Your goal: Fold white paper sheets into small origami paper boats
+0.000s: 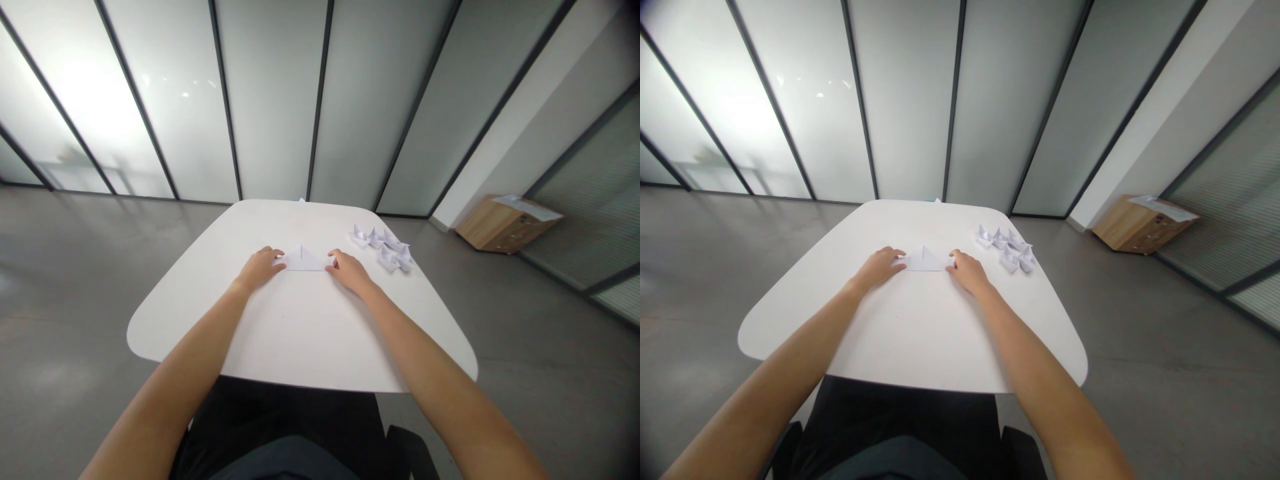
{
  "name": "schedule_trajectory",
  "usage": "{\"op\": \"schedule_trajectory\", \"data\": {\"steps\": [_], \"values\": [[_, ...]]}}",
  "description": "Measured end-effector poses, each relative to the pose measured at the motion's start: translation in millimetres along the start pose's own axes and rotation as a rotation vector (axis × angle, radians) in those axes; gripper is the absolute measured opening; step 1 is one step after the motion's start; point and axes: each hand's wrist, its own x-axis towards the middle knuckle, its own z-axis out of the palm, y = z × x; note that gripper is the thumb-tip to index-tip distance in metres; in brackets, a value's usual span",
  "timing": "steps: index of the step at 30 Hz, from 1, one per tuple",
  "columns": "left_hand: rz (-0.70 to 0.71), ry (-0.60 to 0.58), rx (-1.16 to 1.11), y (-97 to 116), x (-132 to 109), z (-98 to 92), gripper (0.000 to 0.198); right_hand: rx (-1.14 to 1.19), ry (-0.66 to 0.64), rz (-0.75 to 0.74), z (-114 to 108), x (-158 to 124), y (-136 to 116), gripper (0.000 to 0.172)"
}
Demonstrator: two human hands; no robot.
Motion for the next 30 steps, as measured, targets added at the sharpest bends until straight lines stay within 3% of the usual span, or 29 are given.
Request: {"op": "schedule_trajectory", "data": {"steps": [8,13,15,19,21,25,30], "values": [[0.038,-0.009,0.007,-3.3,-0.7,3.0,0.040,0.070,-0.024,0.002,0.2,1.0,11.0,0.031],[0.019,0.059,0.110,8.8,-6.2,-4.9,0.042,0.030,-0.028,-0.059,-3.1,-1.3,8.3,0.027],[0.098,0.072,0.141,17.8,-8.3,-8.7,0.044,-0.024,-0.021,-0.113,-4.3,-2.5,2.8,0.029],[0.260,-0.034,0.114,37.4,-9.6,-10.5,0.047,-0.161,-0.019,-0.297,-2.8,-4.1,-18.5,0.040],[0.222,-0.052,0.121,46.3,-9.1,-9.2,0.041,-0.174,-0.041,-0.369,0.2,-4.9,-32.5,0.041],[0.066,-0.001,0.162,62.2,-6.5,-5.2,0.027,-0.148,-0.033,-0.410,7.5,-7.4,-56.4,0.025],[-0.043,0.070,0.195,73.9,-2.3,-0.2,0.029,-0.136,-0.044,-0.457,10.5,-10.8,-66.3,0.035]]}}
